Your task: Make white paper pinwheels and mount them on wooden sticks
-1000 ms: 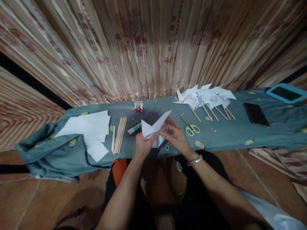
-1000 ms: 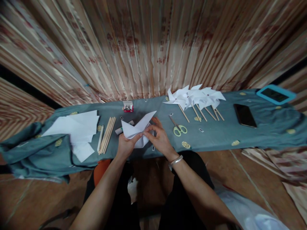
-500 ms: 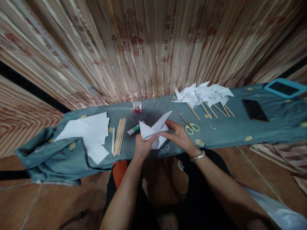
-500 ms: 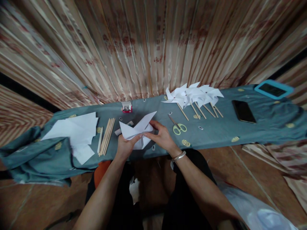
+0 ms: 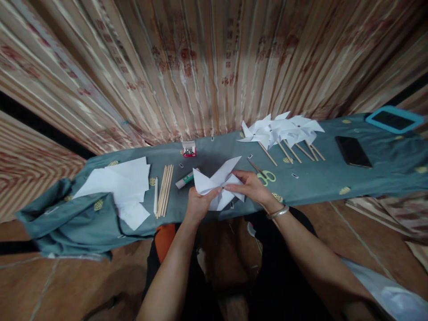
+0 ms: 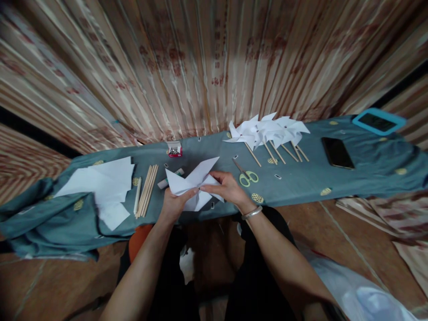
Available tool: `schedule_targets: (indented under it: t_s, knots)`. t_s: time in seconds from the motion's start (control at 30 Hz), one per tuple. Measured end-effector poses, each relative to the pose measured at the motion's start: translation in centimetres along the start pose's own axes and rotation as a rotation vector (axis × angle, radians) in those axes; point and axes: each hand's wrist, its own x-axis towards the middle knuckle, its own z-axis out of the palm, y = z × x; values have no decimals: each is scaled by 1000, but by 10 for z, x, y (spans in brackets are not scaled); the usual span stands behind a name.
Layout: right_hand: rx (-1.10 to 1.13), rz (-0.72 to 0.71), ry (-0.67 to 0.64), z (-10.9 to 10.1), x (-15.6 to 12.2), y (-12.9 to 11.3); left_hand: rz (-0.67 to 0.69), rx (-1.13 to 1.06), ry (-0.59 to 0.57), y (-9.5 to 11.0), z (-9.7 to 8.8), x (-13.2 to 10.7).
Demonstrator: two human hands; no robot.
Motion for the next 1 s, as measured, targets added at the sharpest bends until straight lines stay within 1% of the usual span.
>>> schedule_targets:
  t_s: [0.07, 0.17, 0.47, 0.63, 0.8, 1.0]
  knots:
    - [14, 42, -21, -1, 1, 1, -7, -10, -18, -1, 0, 0]
    - [-4, 68, -27, -1, 1, 2, -14, -7, -40, -3, 0, -1]
    - [-60, 53, 1, 1, 1, -1, -6, 66, -34, -7, -3, 1]
    - [-65, 47, 0, 2, 3, 3, -1, 58, -24, -9, -3, 2]
    - [-105, 52, 45, 2, 3, 6, 5, 37, -2, -8, -1, 3]
    - [-24, 104, 24, 5, 3, 4, 0, 42, 12, -10, 0, 4]
